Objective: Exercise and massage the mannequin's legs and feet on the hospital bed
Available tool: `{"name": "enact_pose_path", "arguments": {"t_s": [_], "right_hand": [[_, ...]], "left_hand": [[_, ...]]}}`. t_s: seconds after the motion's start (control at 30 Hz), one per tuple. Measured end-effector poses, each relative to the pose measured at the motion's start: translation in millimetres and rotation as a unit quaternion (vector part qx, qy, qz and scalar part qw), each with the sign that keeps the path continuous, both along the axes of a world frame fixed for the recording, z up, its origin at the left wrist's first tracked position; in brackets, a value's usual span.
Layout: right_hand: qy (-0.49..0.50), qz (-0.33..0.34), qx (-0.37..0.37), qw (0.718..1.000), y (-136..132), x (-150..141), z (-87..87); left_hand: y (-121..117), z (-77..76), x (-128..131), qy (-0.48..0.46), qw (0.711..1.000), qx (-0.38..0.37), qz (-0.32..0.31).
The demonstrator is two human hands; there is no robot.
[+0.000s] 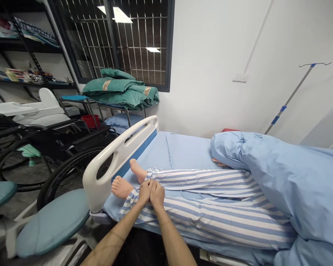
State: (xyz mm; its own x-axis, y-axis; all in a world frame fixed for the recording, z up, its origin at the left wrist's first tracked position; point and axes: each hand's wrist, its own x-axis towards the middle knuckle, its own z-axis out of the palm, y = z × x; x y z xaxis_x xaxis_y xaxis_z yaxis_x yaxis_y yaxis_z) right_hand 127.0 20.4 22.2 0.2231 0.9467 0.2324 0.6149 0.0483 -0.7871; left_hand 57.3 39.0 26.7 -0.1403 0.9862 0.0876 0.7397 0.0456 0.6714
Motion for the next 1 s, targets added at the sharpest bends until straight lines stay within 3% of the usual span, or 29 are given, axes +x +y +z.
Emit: {"name": "enact_pose_path", "arguments": {"t_s": [0.17,0.3,0.43,0.57,0.73,0.87,0.93,1.0], "right_hand": [[0.064,-0.022,0.036,0.997,1,4,-12.0],[0.001,-0.030,0.008,1.000,2,4,-5.7],[-0.110,0.022,-0.052,0.992,4,15,10.4],[-0.179,0.030,-0.063,0.981,0,25,12.0],[-0.120,-0.012,-0.025,0.992,-2,27,-5.0],[0.018,-0.054,0.033,0.998,4,37,-12.8],[0.073,-0.072,0.055,0.993,6,41,-15.9],[0.060,-0.074,0.066,0.993,5,42,-18.8]], "left_hand": [[-4,-11.2,15,-0.049,0.998,0.039,0.007],[-5,-12.1,14,0.004,1.000,0.028,0.005],[-6,-8.6,16,0.071,0.997,-0.024,0.025],[-11,-5.9,18,0.116,0.991,-0.066,-0.012],[-11,2.6,21,0.115,0.990,-0.076,-0.040],[-4,12.6,40,0.091,0.992,-0.062,-0.054],[-4,12.1,49,0.081,0.993,-0.039,-0.071],[-6,6.5,53,0.068,0.995,-0.014,-0.075]]}}
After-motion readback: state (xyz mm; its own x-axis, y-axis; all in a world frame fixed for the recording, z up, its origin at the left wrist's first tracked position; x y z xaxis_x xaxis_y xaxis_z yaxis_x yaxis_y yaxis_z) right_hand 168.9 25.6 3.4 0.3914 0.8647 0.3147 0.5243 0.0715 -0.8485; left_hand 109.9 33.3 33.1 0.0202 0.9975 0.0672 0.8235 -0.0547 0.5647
